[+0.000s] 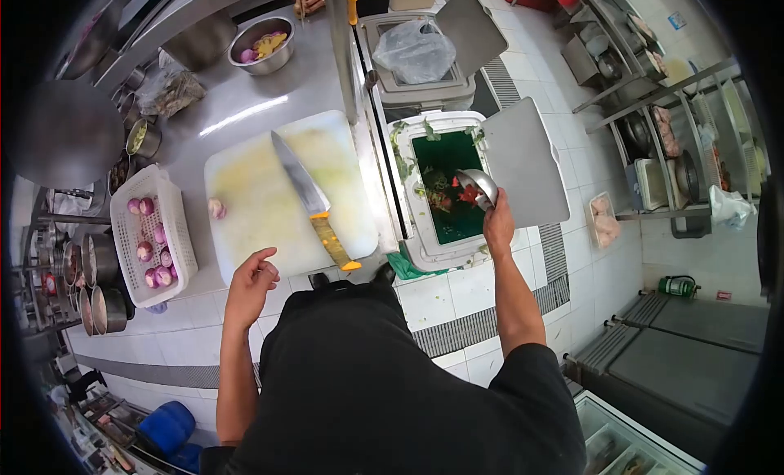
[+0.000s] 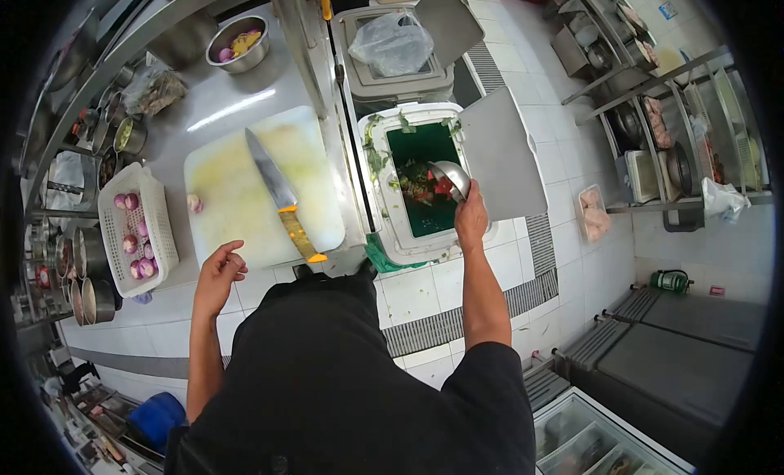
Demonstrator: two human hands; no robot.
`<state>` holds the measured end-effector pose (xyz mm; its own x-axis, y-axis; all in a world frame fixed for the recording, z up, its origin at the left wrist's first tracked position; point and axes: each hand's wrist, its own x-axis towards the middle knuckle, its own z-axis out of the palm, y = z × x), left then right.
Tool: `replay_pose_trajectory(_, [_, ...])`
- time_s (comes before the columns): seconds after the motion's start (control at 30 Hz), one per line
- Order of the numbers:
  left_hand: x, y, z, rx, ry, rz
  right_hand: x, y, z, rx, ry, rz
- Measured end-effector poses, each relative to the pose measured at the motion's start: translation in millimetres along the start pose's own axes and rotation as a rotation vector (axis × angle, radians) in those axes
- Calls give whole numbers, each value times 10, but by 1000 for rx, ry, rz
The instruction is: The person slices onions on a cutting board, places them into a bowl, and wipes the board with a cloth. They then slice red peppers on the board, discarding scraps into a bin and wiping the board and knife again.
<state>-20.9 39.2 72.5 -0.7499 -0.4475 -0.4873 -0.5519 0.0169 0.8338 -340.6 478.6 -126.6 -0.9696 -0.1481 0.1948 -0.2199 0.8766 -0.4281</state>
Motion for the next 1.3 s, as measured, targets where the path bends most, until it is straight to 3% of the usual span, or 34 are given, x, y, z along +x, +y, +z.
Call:
replay_pose_trajectory(0.17, [-12,73,113,20,-17,-21,-46,131,-54,37,81,-73])
replay_pose_trajectory(0.27, [-20,120,209,40,-28,-26,-201,217,-64,36,23,22])
replay_pose_trajectory(0.33, [-31,104,261,46,-50,-32,-222,281,-88,-137,-363,211])
replay_pose_trajectory(0.37, [-14,109,272,48,-55,-30,-257,338,-46,-76,-213,107])
replay_pose_trajectory(0.4, [-27,112,291,48,-50,-35,-274,335,-24,-74,-219,104])
replay_pose_trajectory(0.47, [-14,130,348,50,-57,-20,-292,339,8,20,96,-78])
replay_pose_trajectory(0.5, [-27,118,375,52,-64,-22,-319,334,-41,16,95,-71])
replay_pose_trajectory(0.57, [-8,115,406,53,-89,-7,-257,291,-108,-110,-241,135])
replay_pose_trajectory(0.67, [-18,156,440,48,-86,-5,-288,322,-35,-23,-86,82])
replay_pose_trajectory(0.7, [-34,138,434,51,-94,-7,-281,381,-41,-99,-335,206])
replay_pose_trajectory(0.8, [4,88,384,44,-131,7,-285,439,87,-23,-139,256])
replay_pose_trajectory(0.83, [7,67,366,57,-137,14,-306,784,476,178,-40,313])
replay_pose_trajectory(0.87, [22,37,336,68,-138,24,-251,605,382,184,-36,300])
replay_pose_trajectory(0.93, [110,-134,270,73,-183,61,-170,-68,-73,975,-246,841])
replay_pose_trajectory(1.03, [151,-196,264,113,-241,147,-245,-1236,-453,1225,-362,687])
replay_pose_trajectory(1.07, [216,-321,245,-30,-300,87,-294,-1661,-531,1288,-427,644])
replay_pose_trajectory(1.1, [160,-220,260,-106,-257,68,-375,-2056,-555,1255,-520,569])
replay_pose_trajectory(1.2, [246,-222,-6,-29,135,224,-672,-3160,-402,969,-792,487])
replay_pose_trajectory(1.27, [183,-125,-534,-95,165,205,-820,-3773,-361,876,-1169,132])
replay_pose_trajectory(1.3, [133,-144,-851,-147,177,178,-900,-4098,-333,817,-1253,39])
